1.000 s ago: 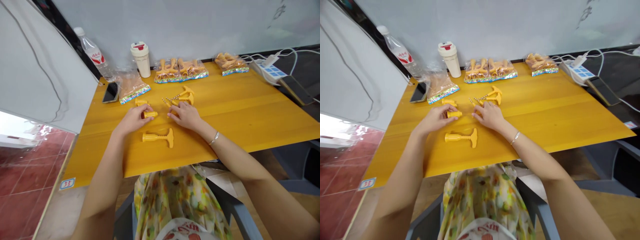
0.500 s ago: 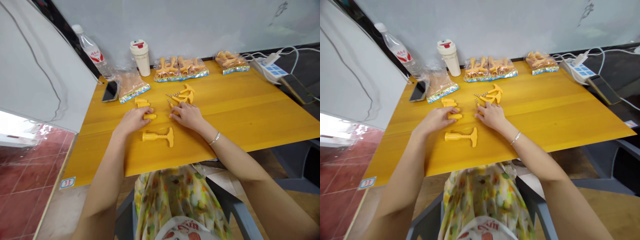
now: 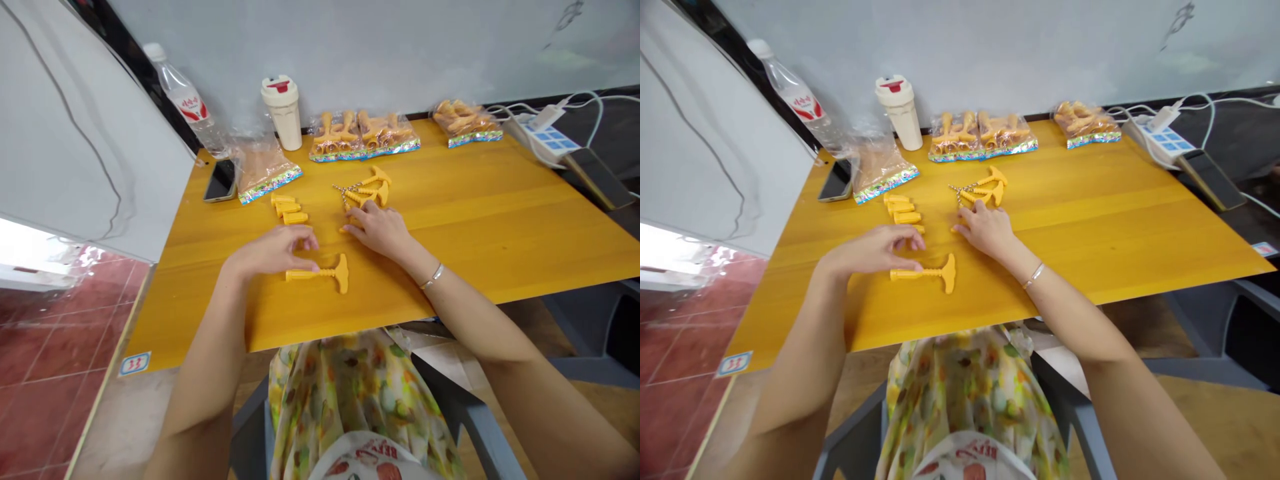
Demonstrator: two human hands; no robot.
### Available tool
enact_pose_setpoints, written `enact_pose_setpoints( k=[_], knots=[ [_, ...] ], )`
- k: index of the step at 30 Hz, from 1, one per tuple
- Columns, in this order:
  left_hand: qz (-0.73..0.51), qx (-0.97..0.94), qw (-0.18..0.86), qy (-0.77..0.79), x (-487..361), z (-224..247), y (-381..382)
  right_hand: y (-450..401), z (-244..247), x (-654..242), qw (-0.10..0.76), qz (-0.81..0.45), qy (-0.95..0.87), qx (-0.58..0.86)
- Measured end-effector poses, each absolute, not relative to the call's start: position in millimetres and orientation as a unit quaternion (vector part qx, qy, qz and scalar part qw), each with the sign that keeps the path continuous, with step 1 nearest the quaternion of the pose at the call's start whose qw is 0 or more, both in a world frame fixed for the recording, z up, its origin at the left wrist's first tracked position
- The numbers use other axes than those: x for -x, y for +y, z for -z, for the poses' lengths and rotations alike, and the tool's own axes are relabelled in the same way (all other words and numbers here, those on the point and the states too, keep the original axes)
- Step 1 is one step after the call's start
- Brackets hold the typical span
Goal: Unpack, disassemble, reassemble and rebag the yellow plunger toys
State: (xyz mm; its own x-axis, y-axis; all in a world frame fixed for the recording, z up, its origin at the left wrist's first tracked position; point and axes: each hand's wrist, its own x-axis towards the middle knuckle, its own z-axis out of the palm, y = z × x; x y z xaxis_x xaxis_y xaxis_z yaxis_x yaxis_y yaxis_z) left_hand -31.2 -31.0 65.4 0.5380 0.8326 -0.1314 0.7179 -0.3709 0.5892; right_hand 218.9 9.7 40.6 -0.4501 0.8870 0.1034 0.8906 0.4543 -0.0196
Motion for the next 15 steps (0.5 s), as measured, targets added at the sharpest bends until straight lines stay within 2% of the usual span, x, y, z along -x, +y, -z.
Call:
enact_pose_setpoints(
  k=[3, 6, 10, 12, 15],
  knots=[
    [-0.018, -0.847, 0.284, 0.448, 20.4, -62.5, -38.7, 11.2, -39.4, -218.5, 0.086, 0.0, -0.863, 0.499],
    [0.001, -0.86, 0.244, 0.448, 11.5, -58.6, -42.7, 15.4, -36.4, -218.1, 0.176, -0.073, -0.882, 0.432],
    [-0.144, -0.857, 0.192, 0.457, 6.7, -59.1, -41.2, 18.4, -33.8, -216.2, 0.307, -0.259, -0.854, 0.331],
    [-0.205, -0.847, 0.133, 0.472, 5.6, -58.6, -39.4, 17.2, -33.8, -214.5, 0.326, -0.377, -0.811, 0.307],
    [-0.225, -0.844, 0.032, 0.486, 3.1, -53.4, -36.4, 14.8, -32.8, -210.9, 0.326, -0.576, -0.688, 0.298]
  ],
)
